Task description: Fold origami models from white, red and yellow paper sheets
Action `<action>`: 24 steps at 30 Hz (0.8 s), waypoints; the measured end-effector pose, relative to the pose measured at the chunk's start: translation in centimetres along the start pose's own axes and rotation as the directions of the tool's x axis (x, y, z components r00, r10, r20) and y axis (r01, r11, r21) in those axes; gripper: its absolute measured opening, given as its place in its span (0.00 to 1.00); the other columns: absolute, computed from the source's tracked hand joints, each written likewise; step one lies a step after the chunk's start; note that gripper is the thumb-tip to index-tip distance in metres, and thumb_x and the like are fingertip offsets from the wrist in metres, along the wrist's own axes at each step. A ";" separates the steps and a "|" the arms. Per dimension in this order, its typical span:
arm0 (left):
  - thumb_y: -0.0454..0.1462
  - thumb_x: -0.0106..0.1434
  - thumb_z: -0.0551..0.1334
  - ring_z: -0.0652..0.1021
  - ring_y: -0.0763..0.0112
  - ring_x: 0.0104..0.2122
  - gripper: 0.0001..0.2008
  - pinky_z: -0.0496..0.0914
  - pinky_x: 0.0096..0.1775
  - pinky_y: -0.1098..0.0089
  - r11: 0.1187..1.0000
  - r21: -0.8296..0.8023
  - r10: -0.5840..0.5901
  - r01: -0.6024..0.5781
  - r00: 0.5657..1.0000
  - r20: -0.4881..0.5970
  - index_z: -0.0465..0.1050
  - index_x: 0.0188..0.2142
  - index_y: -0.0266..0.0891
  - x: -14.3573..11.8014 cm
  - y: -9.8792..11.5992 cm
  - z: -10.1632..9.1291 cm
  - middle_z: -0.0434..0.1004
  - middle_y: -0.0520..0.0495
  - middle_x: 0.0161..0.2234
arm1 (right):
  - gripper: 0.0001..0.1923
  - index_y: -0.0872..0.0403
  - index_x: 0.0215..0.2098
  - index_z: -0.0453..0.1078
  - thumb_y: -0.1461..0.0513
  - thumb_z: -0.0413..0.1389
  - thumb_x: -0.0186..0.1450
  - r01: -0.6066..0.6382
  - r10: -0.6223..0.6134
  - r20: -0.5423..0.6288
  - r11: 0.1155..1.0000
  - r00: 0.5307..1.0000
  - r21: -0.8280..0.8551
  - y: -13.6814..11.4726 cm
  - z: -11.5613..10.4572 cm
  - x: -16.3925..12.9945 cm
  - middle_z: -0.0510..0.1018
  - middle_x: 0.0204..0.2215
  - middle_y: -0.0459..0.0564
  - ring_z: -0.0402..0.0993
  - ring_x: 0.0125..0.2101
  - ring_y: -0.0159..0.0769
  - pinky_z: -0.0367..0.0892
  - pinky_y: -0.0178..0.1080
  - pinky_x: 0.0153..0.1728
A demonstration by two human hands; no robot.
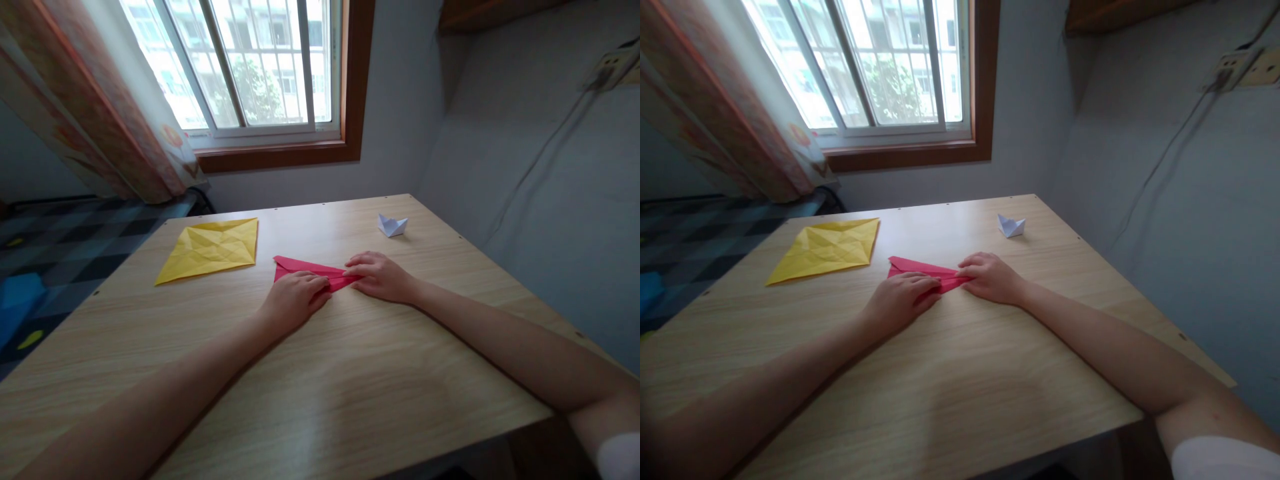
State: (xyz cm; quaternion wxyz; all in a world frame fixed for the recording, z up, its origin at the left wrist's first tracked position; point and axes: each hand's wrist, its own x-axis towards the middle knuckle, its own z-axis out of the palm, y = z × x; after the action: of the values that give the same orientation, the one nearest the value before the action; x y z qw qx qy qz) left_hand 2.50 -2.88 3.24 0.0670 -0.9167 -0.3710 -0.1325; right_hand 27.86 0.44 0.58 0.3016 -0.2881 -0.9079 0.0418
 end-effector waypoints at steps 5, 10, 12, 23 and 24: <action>0.42 0.70 0.55 0.80 0.62 0.41 0.13 0.72 0.43 0.65 1.000 0.019 0.024 -0.024 1.000 -0.013 0.77 0.41 0.41 0.1 0.0 0.2 0.83 0.46 0.40 | 0.09 0.50 0.43 0.78 0.60 0.57 0.67 0.059 -0.058 0.045 0.998 0.997 -0.010 0.5 0.4 0.0 0.81 0.46 0.53 0.74 0.49 0.43 0.67 0.47 0.52; 0.44 0.70 0.55 0.81 0.62 0.40 0.14 0.72 0.42 0.65 0.999 0.044 0.020 -0.019 1.000 -0.007 0.77 0.40 0.41 0.3 0.1 0.2 0.83 0.46 0.38 | 0.07 0.50 0.40 0.79 0.61 0.57 0.67 0.010 -0.011 0.055 1.000 0.998 0.013 0.7 0.2 0.2 0.81 0.43 0.52 0.76 0.45 0.40 0.68 0.44 0.49; 0.43 0.70 0.55 0.81 0.62 0.40 0.14 0.72 0.41 0.65 0.999 0.053 0.013 -0.012 1.000 -0.014 0.77 0.39 0.41 0.4 0.1 0.2 0.83 0.46 0.37 | 0.07 0.50 0.39 0.79 0.62 0.57 0.67 -0.007 0.007 0.049 1.000 0.999 0.004 0.6 0.2 0.2 0.82 0.41 0.51 0.76 0.43 0.40 0.68 0.43 0.47; 0.41 0.70 0.53 0.80 0.61 0.38 0.14 0.72 0.40 0.64 0.999 0.044 0.016 -0.017 1.000 0.019 0.77 0.37 0.39 0.5 0.5 0.2 0.82 0.43 0.36 | 0.09 0.51 0.38 0.77 0.59 0.55 0.69 0.077 -0.073 0.025 0.975 0.997 -0.210 0.1 0.0 0.1 0.82 0.36 0.50 0.73 0.40 0.41 0.62 0.44 0.44; 0.41 0.70 0.53 0.80 0.61 0.38 0.14 0.72 0.40 0.64 0.999 0.045 0.018 -0.019 1.000 0.017 0.76 0.37 0.39 0.5 0.4 0.3 0.82 0.43 0.36 | 0.10 0.51 0.38 0.77 0.59 0.54 0.70 0.093 -0.088 0.032 0.968 0.996 -0.231 0.1 -0.1 0.1 0.82 0.36 0.51 0.73 0.40 0.41 0.62 0.44 0.44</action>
State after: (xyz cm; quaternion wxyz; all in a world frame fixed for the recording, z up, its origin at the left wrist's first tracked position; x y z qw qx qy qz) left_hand 3.17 -2.82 3.11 0.0856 -0.9194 -0.3660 -0.1158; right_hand 27.86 0.53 0.66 0.2574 -0.2793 -0.9220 -0.0755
